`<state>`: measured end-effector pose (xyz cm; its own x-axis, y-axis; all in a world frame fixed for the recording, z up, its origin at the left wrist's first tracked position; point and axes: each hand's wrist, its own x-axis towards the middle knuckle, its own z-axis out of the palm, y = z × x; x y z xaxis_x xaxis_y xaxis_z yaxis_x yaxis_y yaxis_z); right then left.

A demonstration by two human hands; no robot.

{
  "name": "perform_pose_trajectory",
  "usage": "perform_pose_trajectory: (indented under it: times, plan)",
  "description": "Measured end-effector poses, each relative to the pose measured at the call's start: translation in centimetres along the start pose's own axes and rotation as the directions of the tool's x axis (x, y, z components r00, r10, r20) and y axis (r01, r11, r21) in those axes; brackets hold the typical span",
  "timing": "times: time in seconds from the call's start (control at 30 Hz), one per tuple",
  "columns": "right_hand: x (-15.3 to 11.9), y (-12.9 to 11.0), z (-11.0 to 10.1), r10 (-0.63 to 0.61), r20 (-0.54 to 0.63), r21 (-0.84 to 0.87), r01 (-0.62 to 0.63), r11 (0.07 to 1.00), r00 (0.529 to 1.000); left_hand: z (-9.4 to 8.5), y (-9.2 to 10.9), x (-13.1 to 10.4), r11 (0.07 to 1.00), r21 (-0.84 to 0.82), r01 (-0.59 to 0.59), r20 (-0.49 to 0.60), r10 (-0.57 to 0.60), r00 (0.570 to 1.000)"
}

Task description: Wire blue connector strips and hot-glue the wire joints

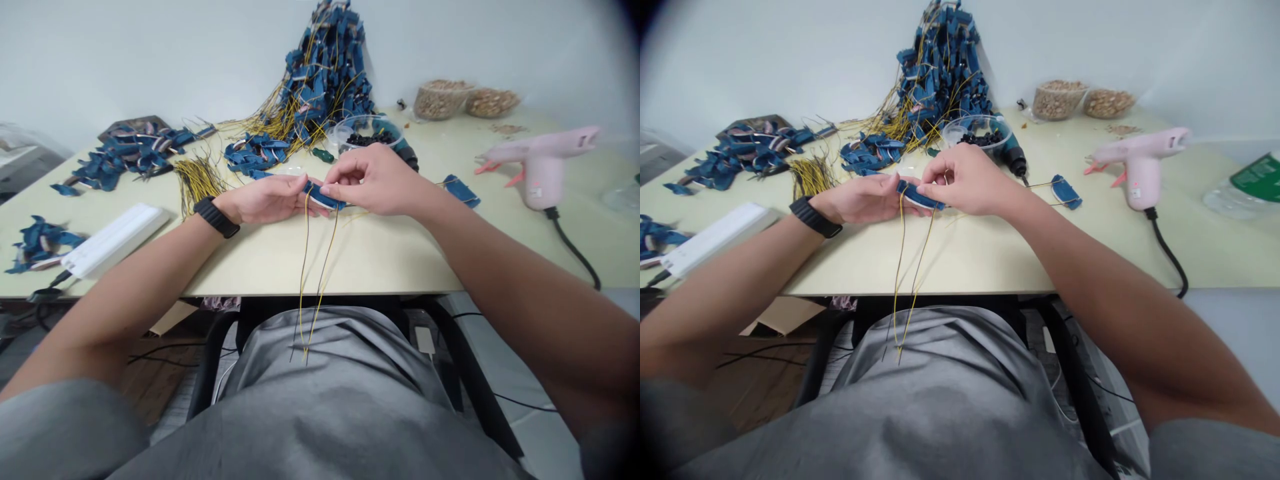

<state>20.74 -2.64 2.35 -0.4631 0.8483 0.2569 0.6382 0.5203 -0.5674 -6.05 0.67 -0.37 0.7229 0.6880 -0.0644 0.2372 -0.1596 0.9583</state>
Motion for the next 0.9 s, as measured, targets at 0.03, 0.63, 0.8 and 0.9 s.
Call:
perform_pose_trajectory:
  times: [0.03,0.63,0.8,0.9]
  plan:
    - [0.0,0.0,0.0,-0.008,0.001,-0.004,0.008,1.000,1.000,0.0,0.0,0.0,1.000,-0.014,0.000,0.006,0.000,1.000]
    - [0.5,0.1,1.3,0.047,-0.053,-0.203,-0.057,0.978,0.997,1.8,0.5,-0.6,0.773,0.618,0.146,-0.404,0.153,0.902]
    - [0.8,0.8,2.2,0.102,-0.062,-0.171,-0.111,0.979,0.993,4.6,0.8,-0.2,0.635,0.744,0.209,-0.437,0.225,0.871]
    - [1.0,1.2,2.5,0.123,-0.083,-0.162,-0.135,0.978,0.989,5.0,0.5,0.4,0.609,0.763,0.214,-0.437,0.243,0.866]
